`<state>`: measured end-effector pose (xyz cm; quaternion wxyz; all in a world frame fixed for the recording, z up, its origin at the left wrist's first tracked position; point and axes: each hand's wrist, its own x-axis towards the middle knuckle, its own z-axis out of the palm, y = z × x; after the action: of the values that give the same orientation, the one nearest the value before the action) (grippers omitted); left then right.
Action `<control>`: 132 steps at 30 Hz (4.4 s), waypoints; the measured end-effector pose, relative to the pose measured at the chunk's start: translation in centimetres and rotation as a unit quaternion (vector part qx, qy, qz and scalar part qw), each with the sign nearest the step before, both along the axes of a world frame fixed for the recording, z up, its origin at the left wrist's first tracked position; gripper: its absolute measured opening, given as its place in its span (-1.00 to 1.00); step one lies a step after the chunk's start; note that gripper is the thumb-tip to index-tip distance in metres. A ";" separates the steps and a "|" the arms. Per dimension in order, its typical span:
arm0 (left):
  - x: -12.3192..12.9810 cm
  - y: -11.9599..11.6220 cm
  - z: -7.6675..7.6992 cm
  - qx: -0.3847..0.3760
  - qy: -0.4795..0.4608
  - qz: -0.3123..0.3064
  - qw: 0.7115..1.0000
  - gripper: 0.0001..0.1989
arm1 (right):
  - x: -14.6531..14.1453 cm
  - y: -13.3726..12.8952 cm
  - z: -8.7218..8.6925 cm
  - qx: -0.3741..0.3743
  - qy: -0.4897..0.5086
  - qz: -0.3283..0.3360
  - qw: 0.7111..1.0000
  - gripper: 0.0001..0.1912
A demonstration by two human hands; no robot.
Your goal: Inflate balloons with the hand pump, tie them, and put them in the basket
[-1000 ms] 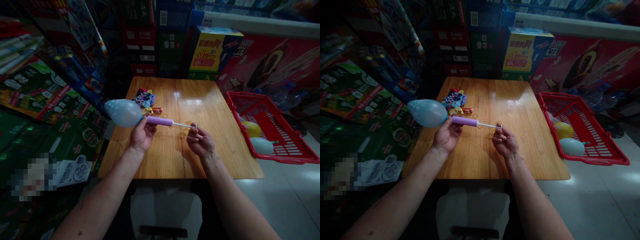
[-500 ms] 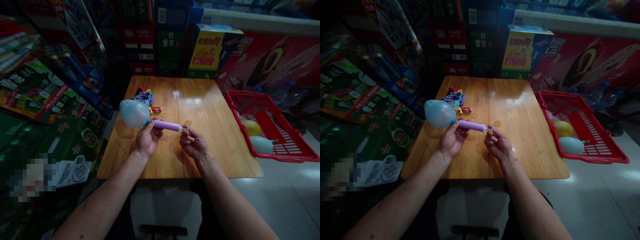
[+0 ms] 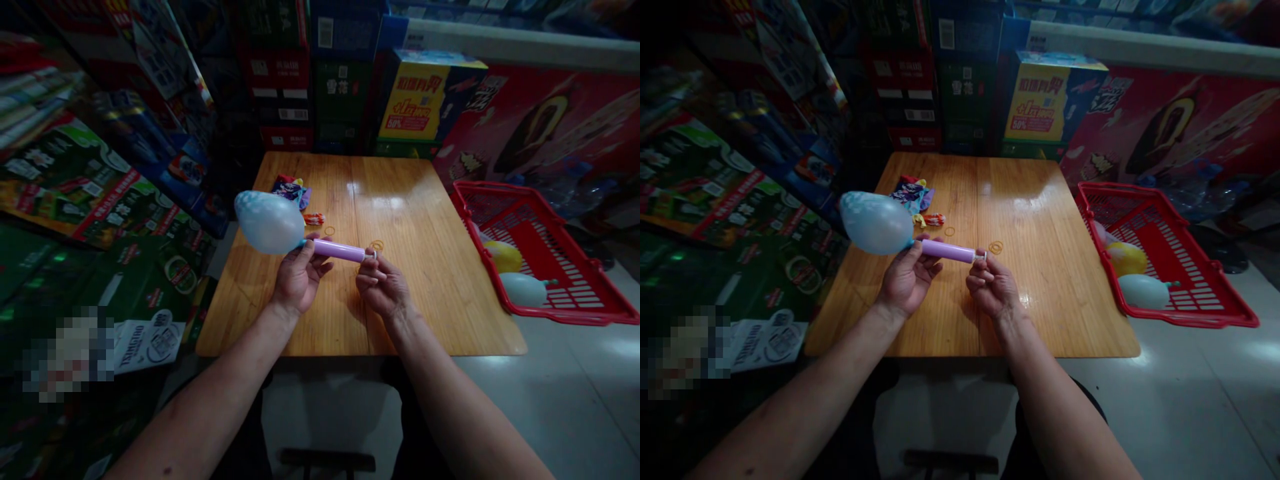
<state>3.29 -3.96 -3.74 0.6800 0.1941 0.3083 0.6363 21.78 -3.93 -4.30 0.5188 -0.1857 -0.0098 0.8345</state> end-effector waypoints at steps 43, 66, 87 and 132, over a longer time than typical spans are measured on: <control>-0.2 0.4 -0.1 -0.018 0.027 0.025 0.999 -0.69 | -0.5 0.0 -0.7 0.005 -0.009 -0.005 1.000 -0.90; 0.0 0.0 0.2 -0.008 0.032 0.028 0.999 -0.66 | -0.3 -0.5 0.2 0.014 -0.014 -0.017 1.000 -0.89; -2.1 0.6 0.0 -0.002 0.040 0.055 0.998 -0.72 | 0.3 -0.2 0.6 0.024 -0.031 -0.028 0.999 -0.92; -1.4 0.2 -0.6 -0.022 0.046 0.011 0.999 -0.70 | -1.0 -1.3 -0.3 0.051 -0.161 0.009 0.986 -0.84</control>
<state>1.92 -3.72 -4.37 0.6623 0.2053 0.3551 0.6270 20.75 -5.22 -4.63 0.5115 -0.2912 -0.1375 0.7967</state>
